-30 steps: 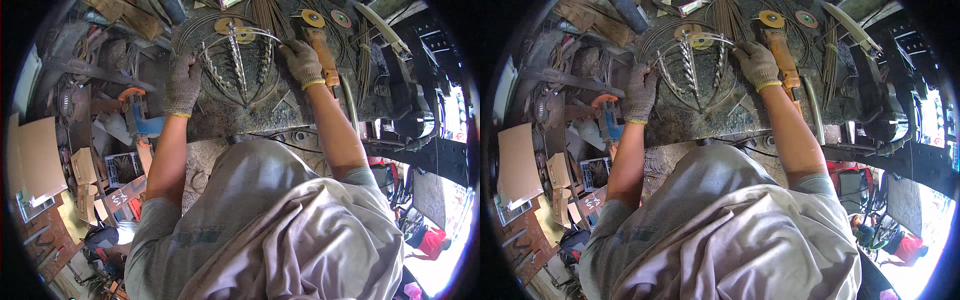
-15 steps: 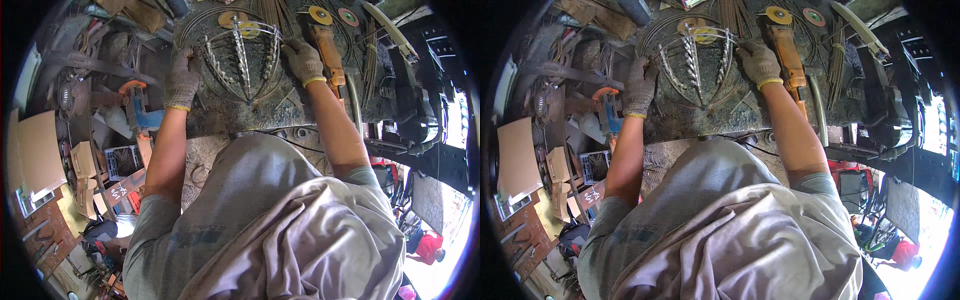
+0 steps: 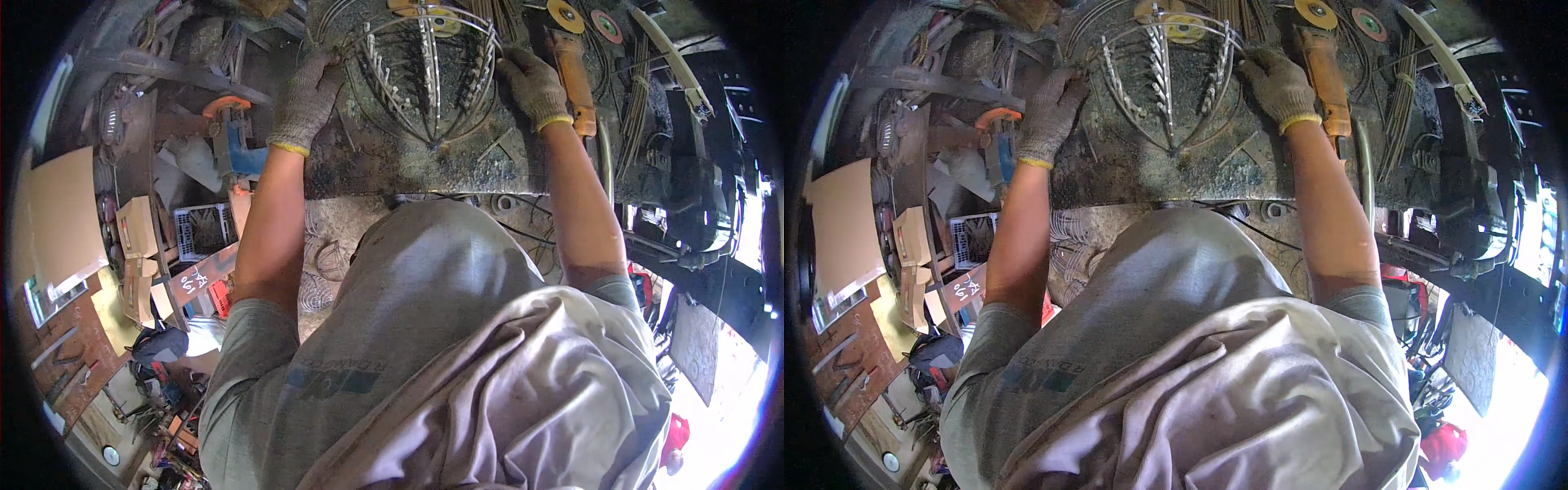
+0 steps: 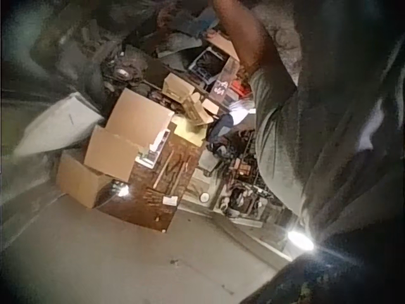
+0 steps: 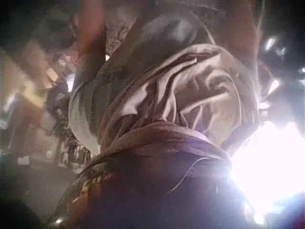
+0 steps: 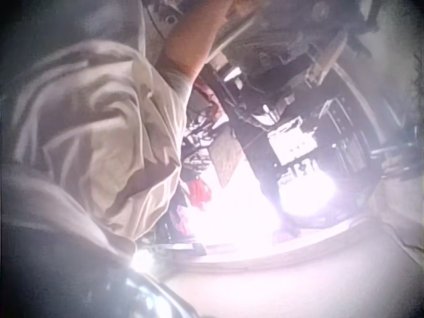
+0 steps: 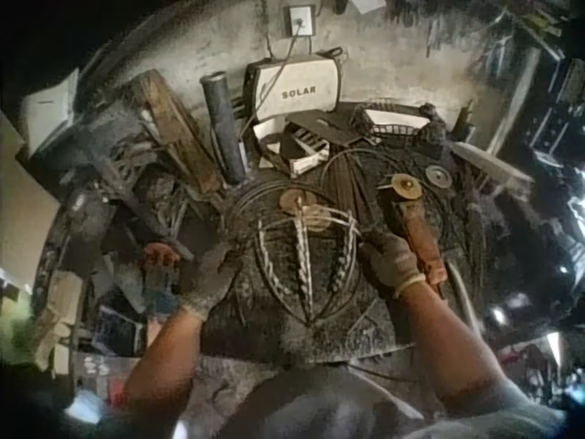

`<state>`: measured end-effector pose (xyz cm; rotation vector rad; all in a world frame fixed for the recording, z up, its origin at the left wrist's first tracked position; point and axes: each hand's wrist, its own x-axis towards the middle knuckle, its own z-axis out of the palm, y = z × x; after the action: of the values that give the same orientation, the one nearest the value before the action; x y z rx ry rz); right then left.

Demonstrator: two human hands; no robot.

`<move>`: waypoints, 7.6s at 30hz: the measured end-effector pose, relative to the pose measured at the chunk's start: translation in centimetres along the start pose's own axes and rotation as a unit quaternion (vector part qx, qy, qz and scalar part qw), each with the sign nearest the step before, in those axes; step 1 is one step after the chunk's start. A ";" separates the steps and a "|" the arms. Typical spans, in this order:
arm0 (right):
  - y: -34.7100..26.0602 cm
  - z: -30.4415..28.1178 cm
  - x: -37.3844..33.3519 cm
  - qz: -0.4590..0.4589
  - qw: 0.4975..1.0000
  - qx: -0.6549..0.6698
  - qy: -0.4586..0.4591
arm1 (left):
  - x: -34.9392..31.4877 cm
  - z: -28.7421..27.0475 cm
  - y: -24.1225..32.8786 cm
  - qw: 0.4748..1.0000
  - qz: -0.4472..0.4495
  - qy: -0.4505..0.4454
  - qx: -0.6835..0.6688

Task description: The person fits curved metal rods into a decorative metal frame, aligns them by hand, and welds the joints together using a welding torch.

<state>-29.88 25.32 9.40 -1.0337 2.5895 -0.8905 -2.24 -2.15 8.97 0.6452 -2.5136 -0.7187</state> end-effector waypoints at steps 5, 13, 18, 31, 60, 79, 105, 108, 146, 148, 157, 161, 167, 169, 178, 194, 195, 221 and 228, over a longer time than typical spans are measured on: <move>-0.3 -1.3 -0.4 0.014 1.000 0.004 -0.026 | 0.8 0.7 0.7 0.998 -0.062 -0.028 0.015; 4.5 -0.8 1.9 -0.043 0.999 0.002 0.023 | 0.8 0.7 0.5 0.999 -0.042 -0.009 0.019; 4.9 0.7 1.9 0.066 0.984 0.161 -0.025 | 1.0 0.8 0.6 0.996 -0.069 -0.031 0.039; -0.6 0.6 -0.8 0.014 0.997 -0.039 0.065 | 0.9 0.7 0.3 0.996 -0.049 -0.002 0.068; 0.7 1.4 -0.4 0.023 0.997 -0.034 0.058 | 0.0 1.4 -0.5 0.997 -0.050 0.018 0.050; -0.7 1.2 -0.9 0.009 0.997 -0.018 0.078 | 0.3 0.7 1.2 0.999 -0.016 0.033 0.013; 0.6 2.0 -0.7 0.017 0.996 -0.014 0.082 | 3.0 -1.7 7.8 0.982 0.100 0.128 -0.097; 0.5 2.2 -0.5 0.007 0.996 -0.005 0.086 | 4.9 -1.6 10.1 0.984 0.158 0.083 -0.007; 0.4 1.8 -0.7 0.013 0.997 -0.031 0.066 | 2.2 0.3 4.7 0.986 0.057 0.149 -0.053; 0.0 1.6 -0.6 0.013 0.998 -0.027 0.059 | 0.9 0.3 3.1 0.994 0.008 0.107 0.001; -0.8 -0.1 -1.6 -0.038 0.992 0.024 0.118 | 1.5 -0.9 4.9 0.994 0.014 0.037 0.105; -4.2 -5.2 -4.4 -0.067 0.989 0.083 0.102 | 1.2 -5.4 8.7 0.998 0.051 0.047 0.009; -5.7 -9.8 -7.5 -0.106 0.976 0.180 0.064 | -0.3 -9.3 10.1 0.995 0.052 -0.038 -0.071; -6.1 -11.1 -7.9 -0.137 0.978 0.157 0.015 | -0.8 -10.1 10.5 0.992 0.035 -0.063 -0.107; -7.9 -13.8 -10.6 0.056 0.872 0.470 -0.127 | -1.9 -12.1 13.8 0.956 -0.011 -0.143 -0.255; -10.8 -21.3 -14.5 -0.137 0.872 0.334 -0.330 | -3.6 -18.7 16.1 0.822 0.015 -0.419 -0.386; -10.5 -21.5 -14.7 -0.155 0.872 0.322 -0.335 | -3.9 -19.3 15.8 0.828 0.020 -0.434 -0.356; -0.6 0.4 1.2 0.057 0.986 0.150 0.048 | 3.4 -0.2 3.2 0.999 0.017 0.043 0.012; -0.3 1.0 1.2 0.042 0.986 0.155 0.052 | 2.6 0.5 3.3 0.999 -0.019 0.036 0.006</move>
<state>-30.17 23.90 8.77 -0.8067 2.4456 -1.3050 -5.62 -0.85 11.22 0.7130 -2.4482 -0.6827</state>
